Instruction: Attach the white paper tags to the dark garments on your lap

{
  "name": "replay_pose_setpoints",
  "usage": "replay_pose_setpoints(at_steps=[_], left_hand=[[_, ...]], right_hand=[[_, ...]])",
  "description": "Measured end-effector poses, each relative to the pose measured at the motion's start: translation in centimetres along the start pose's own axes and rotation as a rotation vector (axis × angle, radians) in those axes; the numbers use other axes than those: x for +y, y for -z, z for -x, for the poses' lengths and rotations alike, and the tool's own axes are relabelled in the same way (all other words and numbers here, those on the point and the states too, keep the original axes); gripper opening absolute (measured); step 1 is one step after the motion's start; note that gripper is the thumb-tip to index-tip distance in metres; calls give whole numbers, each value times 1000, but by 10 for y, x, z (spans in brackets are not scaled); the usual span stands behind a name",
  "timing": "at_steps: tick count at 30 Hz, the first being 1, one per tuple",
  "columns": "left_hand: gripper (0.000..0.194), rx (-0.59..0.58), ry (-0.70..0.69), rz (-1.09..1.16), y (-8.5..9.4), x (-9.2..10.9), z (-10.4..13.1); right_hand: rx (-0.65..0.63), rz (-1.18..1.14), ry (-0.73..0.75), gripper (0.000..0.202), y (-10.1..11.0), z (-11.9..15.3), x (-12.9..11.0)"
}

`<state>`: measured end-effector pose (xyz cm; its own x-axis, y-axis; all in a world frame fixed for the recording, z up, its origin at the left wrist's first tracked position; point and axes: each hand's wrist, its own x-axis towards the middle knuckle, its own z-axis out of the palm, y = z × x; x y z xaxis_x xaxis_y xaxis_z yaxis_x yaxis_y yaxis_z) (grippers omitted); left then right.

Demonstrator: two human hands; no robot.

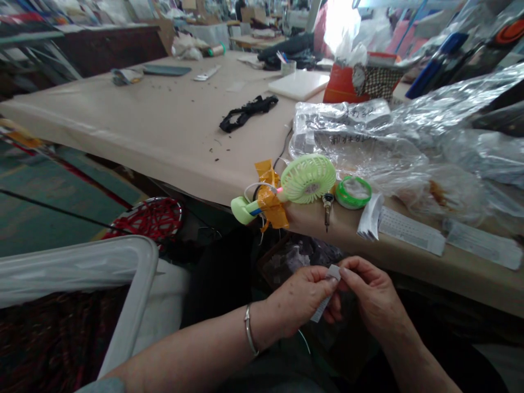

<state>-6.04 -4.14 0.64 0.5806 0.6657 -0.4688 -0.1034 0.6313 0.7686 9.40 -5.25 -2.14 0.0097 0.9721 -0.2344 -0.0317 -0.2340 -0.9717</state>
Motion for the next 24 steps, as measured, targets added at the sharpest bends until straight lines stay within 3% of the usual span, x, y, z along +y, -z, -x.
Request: replay_pose_setpoints(at_steps=[9, 14, 24], left_hand=[[14, 258, -386, -370, 20, 13, -14], [19, 354, -468, -497, 24, 26, -17], [26, 383, -584, -642, 33, 29, -25]], right_hand=[[95, 305, 230, 20, -17, -21, -24], [120, 373, 256, 19, -19, -29, -25], [133, 456, 357, 16, -20, -38, -27]])
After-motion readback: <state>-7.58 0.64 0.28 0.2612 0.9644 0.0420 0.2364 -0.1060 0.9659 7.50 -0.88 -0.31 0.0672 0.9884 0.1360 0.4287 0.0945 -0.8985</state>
